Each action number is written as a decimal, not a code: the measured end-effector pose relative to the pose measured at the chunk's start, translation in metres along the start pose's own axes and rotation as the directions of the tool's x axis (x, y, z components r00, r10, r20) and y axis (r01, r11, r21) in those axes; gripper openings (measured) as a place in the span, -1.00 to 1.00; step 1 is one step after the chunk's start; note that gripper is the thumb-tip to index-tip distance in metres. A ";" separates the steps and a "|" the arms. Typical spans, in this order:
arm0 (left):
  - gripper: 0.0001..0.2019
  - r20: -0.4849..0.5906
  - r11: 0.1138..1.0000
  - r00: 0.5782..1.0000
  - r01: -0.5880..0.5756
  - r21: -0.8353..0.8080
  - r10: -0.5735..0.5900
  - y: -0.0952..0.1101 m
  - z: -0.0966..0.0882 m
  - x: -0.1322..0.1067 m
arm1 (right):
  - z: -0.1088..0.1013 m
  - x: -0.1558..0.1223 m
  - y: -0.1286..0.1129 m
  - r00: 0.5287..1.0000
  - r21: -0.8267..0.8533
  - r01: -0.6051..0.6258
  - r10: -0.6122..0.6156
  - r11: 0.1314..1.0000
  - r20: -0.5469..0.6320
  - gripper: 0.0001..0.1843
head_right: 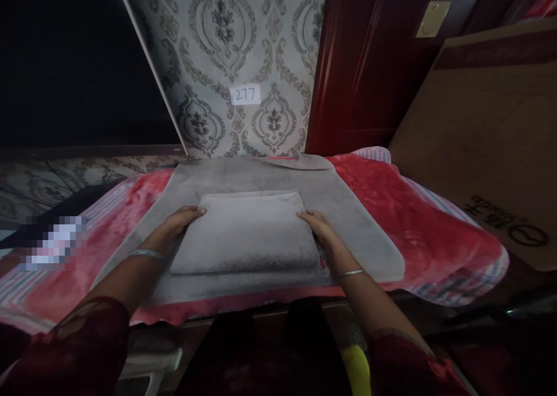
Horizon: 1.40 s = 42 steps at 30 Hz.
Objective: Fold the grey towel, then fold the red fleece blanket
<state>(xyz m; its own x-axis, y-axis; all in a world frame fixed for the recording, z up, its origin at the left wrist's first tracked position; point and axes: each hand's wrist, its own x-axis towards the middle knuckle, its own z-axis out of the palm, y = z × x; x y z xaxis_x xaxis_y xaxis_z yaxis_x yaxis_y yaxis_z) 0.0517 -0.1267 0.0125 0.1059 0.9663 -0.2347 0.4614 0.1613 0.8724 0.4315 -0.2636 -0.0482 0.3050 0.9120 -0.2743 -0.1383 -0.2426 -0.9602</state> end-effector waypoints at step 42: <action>-0.34 0.146 0.445 0.904 -0.332 0.832 0.403 -0.017 0.046 0.014 | 0.081 -0.002 0.009 0.863 -0.931 0.359 -0.402 0.062 0.306 -0.34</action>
<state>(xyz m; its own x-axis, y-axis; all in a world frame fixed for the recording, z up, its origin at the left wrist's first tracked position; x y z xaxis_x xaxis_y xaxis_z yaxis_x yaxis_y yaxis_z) 0.0859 -0.1255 -0.0256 0.4098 0.9089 0.0770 0.9026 -0.4163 0.1097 0.3529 -0.2407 -0.0518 0.0306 0.9857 0.1654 0.9784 0.0043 -0.2066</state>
